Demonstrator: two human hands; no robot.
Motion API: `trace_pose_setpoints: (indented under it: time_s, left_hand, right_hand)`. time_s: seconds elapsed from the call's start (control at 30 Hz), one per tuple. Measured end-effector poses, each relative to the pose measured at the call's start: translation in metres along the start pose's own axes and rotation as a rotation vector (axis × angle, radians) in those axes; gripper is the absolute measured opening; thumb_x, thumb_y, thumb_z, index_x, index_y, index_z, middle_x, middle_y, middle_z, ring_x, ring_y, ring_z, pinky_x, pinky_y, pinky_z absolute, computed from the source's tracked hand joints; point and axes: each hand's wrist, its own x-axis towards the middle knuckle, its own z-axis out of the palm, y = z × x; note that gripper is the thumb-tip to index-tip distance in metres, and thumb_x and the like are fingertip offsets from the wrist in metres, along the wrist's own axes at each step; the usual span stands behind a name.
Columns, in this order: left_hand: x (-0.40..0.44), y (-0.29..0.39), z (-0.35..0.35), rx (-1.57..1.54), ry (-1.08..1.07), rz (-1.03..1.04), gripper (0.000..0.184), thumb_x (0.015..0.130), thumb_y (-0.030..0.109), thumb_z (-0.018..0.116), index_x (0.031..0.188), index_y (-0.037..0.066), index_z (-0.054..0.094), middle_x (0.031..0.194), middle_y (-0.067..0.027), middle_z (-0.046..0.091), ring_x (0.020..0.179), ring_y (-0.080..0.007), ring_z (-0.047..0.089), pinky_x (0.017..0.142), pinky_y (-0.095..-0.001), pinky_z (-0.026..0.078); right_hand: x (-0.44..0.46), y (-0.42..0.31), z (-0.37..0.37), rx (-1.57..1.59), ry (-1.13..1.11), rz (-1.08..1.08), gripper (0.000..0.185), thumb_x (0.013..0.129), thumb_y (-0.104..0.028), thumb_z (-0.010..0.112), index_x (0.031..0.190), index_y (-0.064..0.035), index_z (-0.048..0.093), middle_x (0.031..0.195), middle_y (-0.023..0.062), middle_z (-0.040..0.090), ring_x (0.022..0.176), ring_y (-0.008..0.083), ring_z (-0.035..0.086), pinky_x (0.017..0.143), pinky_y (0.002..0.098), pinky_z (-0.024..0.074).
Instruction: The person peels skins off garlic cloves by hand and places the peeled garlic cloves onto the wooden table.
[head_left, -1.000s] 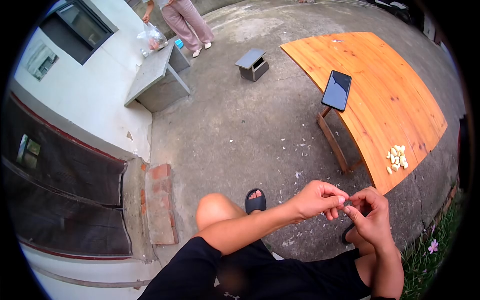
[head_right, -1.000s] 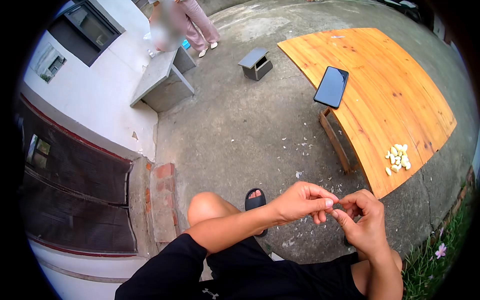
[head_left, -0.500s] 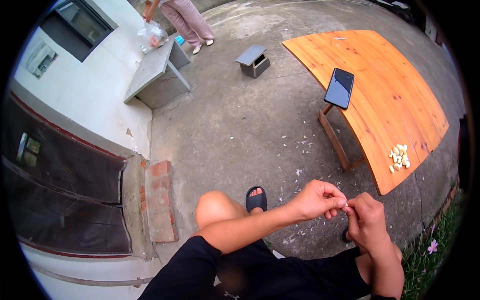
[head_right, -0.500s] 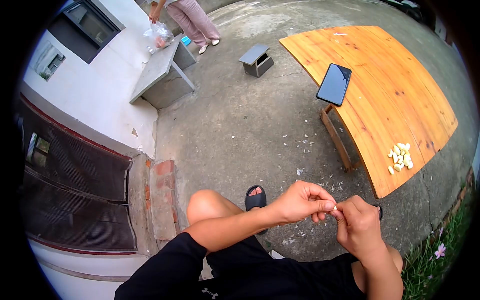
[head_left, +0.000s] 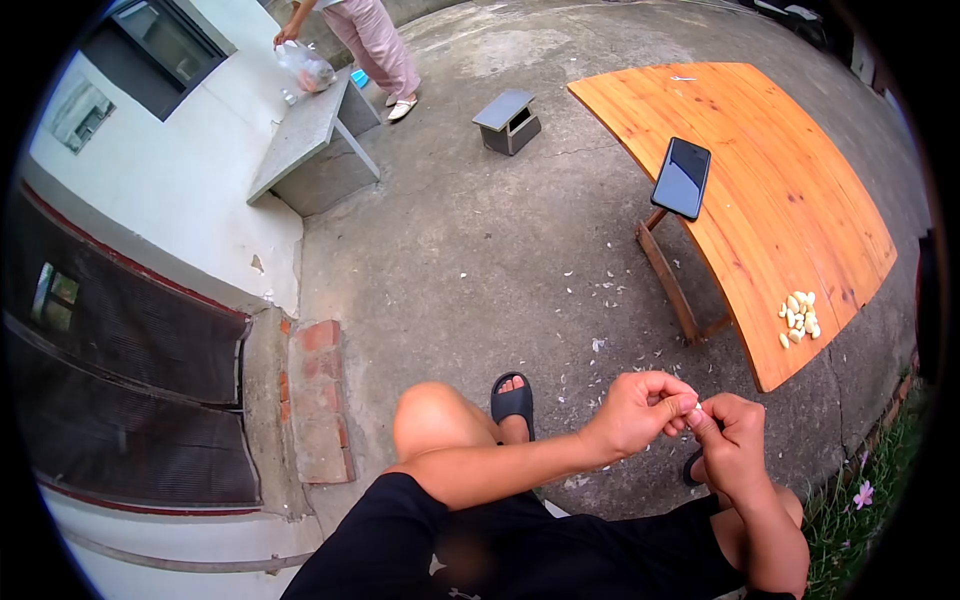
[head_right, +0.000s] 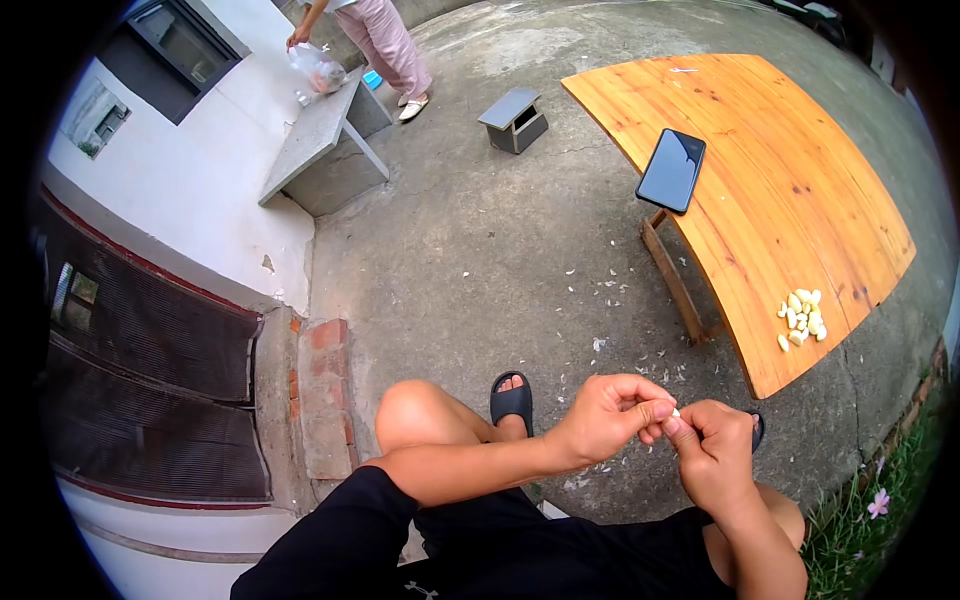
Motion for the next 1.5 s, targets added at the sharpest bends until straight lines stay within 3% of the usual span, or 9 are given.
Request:
trace_pose_setpoints:
  time_s: [0.13, 0.23, 0.43, 0.57, 0.77, 0.87, 1.07, 1.27, 1.5]
  left_hand:
    - [0.005, 0.004, -0.006, 0.039, -0.085, -0.04, 0.016, 0.101, 0.013, 0.067, 0.103, -0.002, 0.071, 0.089, -0.0088, 0.075, 0.072, -0.0095, 0.067, 0.062, -0.0235, 0.056]
    - [0.006, 0.015, -0.011, 0.077, -0.162, -0.153, 0.016, 0.102, 0.015, 0.066, 0.099, 0.0, 0.069, 0.089, -0.0084, 0.074, 0.069, -0.0091, 0.066, 0.059, -0.0232, 0.055]
    - [0.003, 0.012, -0.006, 0.19, -0.14, -0.314, 0.021, 0.102, 0.02, 0.067, 0.09, 0.002, 0.066, 0.081, -0.0053, 0.07, 0.063, -0.0083, 0.062, 0.053, -0.0233, 0.051]
    - [0.004, 0.006, -0.002, 0.234, -0.093, -0.389, 0.023, 0.101, 0.023, 0.068, 0.088, 0.004, 0.065, 0.075, -0.0024, 0.065, 0.06, -0.0075, 0.059, 0.051, -0.0234, 0.048]
    - [0.005, -0.005, -0.005, 0.023, -0.018, -0.522, 0.022, 0.102, 0.023, 0.067, 0.086, 0.007, 0.064, 0.076, -0.0015, 0.063, 0.06, -0.0083, 0.056, 0.052, -0.0239, 0.046]
    - [0.005, -0.007, -0.004, 0.008, 0.028, -0.52, 0.021, 0.102, 0.023, 0.067, 0.09, 0.006, 0.063, 0.076, -0.0013, 0.062, 0.061, -0.0082, 0.055, 0.053, -0.0234, 0.045]
    - [0.002, -0.007, 0.001, 0.199, -0.024, 0.057, 0.008, 0.103, 0.009, 0.062, 0.103, 0.001, 0.062, 0.088, -0.0027, 0.068, 0.078, -0.0068, 0.061, 0.07, -0.0248, 0.053]
    - [0.004, 0.002, 0.002, 0.184, -0.092, 0.038, 0.015, 0.102, 0.007, 0.063, 0.114, -0.002, 0.065, 0.094, -0.0042, 0.07, 0.085, -0.0071, 0.064, 0.076, -0.026, 0.055]
    - [-0.002, 0.018, 0.005, 0.686, -0.028, 0.343, 0.017, 0.094, 0.007, 0.073, 0.109, 0.0, 0.076, 0.091, -0.0089, 0.074, 0.082, -0.0108, 0.07, 0.072, -0.0269, 0.056]
  right_hand:
    - [0.006, 0.002, -0.014, 0.133, -0.212, 0.144, 0.013, 0.09, -0.006, 0.068, 0.079, 0.0022, 0.067, 0.072, 0.0178, 0.066, 0.064, 0.0308, 0.065, 0.057, 0.0378, 0.0491]
    - [0.005, -0.002, -0.016, -0.005, -0.203, -0.179, 0.013, 0.089, -0.006, 0.068, 0.079, 0.0014, 0.065, 0.072, 0.017, 0.065, 0.062, 0.0326, 0.064, 0.057, 0.0406, 0.0495]
    - [-0.007, -0.009, -0.011, -0.486, -0.179, -0.394, 0.016, 0.085, -0.006, 0.069, 0.075, -0.0011, 0.058, 0.07, 0.0154, 0.056, 0.062, 0.0368, 0.062, 0.057, 0.0454, 0.0498]
    - [-0.008, 0.0, -0.006, -0.731, -0.145, -0.581, 0.012, 0.068, -0.008, 0.067, 0.071, -0.0051, 0.055, 0.07, 0.0114, 0.051, 0.06, 0.0314, 0.057, 0.058, 0.0438, 0.045]
    - [-0.006, 0.009, 0.003, -0.886, -0.091, -0.707, 0.016, 0.061, -0.014, 0.066, 0.07, -0.0078, 0.054, 0.069, 0.0077, 0.048, 0.058, 0.026, 0.052, 0.056, 0.0396, 0.0396]
    - [-0.008, 0.005, 0.005, -0.866, -0.121, -0.609, 0.012, 0.071, -0.01, 0.065, 0.07, -0.006, 0.054, 0.069, 0.0112, 0.051, 0.059, 0.0291, 0.056, 0.058, 0.0431, 0.0431]
    - [0.007, 0.018, -0.001, -0.028, -0.137, -0.172, 0.022, 0.095, -0.011, 0.06, 0.08, 0.0037, 0.063, 0.074, 0.0199, 0.064, 0.069, 0.0359, 0.065, 0.065, 0.045, 0.0509]
    - [0.009, 0.025, -0.007, 0.041, -0.103, -0.051, 0.019, 0.088, -0.009, 0.063, 0.074, 0.003, 0.064, 0.067, 0.0171, 0.063, 0.06, 0.026, 0.063, 0.057, 0.0384, 0.0472]
    - [0.006, 0.032, -0.006, -0.04, -0.031, 0.029, 0.017, 0.08, -0.006, 0.061, 0.065, 0.0019, 0.059, 0.056, 0.0127, 0.053, 0.05, 0.0172, 0.051, 0.048, 0.0335, 0.0379]
